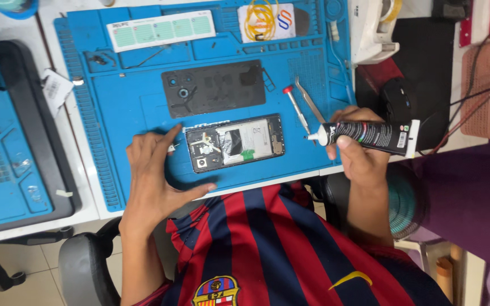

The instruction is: The person applies adhesive to the internal frame of a disassembled smartphone, then places the back cover onto the frame. They press the cover to secure it and wrap multiple rubber bands around the phone to hold the back cover in place while the adhesive sets.

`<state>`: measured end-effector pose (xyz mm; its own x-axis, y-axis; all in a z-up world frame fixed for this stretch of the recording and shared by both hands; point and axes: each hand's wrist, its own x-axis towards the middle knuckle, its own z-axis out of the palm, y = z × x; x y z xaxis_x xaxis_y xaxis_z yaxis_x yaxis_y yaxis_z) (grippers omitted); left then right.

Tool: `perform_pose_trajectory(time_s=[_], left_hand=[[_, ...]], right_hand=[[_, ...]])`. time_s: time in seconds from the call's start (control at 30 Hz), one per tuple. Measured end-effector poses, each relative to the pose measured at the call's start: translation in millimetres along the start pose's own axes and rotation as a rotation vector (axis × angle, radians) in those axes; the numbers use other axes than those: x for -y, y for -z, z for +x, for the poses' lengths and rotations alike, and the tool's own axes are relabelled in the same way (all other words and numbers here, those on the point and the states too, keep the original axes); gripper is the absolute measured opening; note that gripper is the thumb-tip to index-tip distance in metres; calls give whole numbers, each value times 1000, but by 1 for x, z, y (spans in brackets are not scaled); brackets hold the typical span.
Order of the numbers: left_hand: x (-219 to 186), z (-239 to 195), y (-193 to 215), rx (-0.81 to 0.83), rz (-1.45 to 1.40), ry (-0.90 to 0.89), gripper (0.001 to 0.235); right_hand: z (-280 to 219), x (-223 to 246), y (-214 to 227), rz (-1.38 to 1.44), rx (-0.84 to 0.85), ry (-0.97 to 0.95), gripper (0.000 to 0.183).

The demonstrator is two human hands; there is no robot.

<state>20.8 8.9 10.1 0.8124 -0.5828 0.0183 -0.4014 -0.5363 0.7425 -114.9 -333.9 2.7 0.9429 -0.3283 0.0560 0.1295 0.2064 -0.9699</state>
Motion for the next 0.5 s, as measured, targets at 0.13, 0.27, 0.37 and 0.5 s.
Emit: perform_pose_trajectory(time_s=[0.13, 0.27, 0.37, 0.5], left_hand=[[-12, 0, 1, -128, -219, 54, 46], [-33, 12, -18, -284, -360, -86, 30], [-49, 22, -30, -366, -531, -191, 23], [-63, 31, -39, -424, -702, -217, 13]], right_hand=[[6, -10, -35, 227, 5, -89, 38], [18, -24, -77, 418, 46, -153, 27], [24, -24, -97, 507, 71, -135, 27], [30, -19, -107, 482, 76, -71, 26]])
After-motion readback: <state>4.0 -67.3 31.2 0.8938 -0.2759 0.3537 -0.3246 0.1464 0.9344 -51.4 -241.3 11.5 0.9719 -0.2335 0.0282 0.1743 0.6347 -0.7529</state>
